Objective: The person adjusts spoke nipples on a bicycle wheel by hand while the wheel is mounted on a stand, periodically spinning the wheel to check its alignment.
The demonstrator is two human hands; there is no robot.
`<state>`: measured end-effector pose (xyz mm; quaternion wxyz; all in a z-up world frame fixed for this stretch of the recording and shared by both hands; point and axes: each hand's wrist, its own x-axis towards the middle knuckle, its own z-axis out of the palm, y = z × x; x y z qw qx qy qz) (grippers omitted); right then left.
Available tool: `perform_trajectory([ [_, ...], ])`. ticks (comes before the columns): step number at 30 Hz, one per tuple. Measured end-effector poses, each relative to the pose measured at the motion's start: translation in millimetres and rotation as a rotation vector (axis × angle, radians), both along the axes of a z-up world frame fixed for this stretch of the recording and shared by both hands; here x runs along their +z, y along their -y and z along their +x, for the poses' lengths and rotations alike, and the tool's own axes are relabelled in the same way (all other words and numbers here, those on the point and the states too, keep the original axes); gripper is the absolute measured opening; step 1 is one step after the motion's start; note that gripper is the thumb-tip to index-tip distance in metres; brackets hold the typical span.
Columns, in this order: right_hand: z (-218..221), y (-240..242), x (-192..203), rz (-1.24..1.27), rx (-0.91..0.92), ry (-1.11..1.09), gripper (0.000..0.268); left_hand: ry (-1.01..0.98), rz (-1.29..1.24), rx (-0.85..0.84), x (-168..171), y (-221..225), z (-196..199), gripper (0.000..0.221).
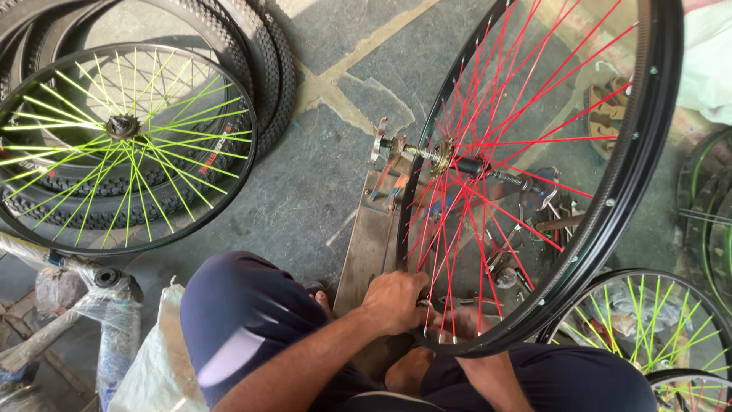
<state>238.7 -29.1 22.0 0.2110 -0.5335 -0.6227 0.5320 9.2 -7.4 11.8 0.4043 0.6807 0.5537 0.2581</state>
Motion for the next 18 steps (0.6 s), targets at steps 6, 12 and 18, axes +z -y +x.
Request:
perform_trajectory([
  [6, -17.8, -17.5, -20.5, -0.171, -0.067, -0.175, 0.027, 0.193, 0.033, 0.047, -22.1, -9.5, -3.9, 0.03],
  [12, -31.2, -18.5, 19.8, 0.038, -0.08, 0.086, 0.022, 0.194, -0.066, 0.342, -25.4, -26.9, -8.9, 0.056],
  [18, -24.1, -53.7, -32.0, 0.019, -0.142, -0.164, 0.024, 0.358, -0.118, 0.212, -37.4, -25.8, -8.0, 0.072],
])
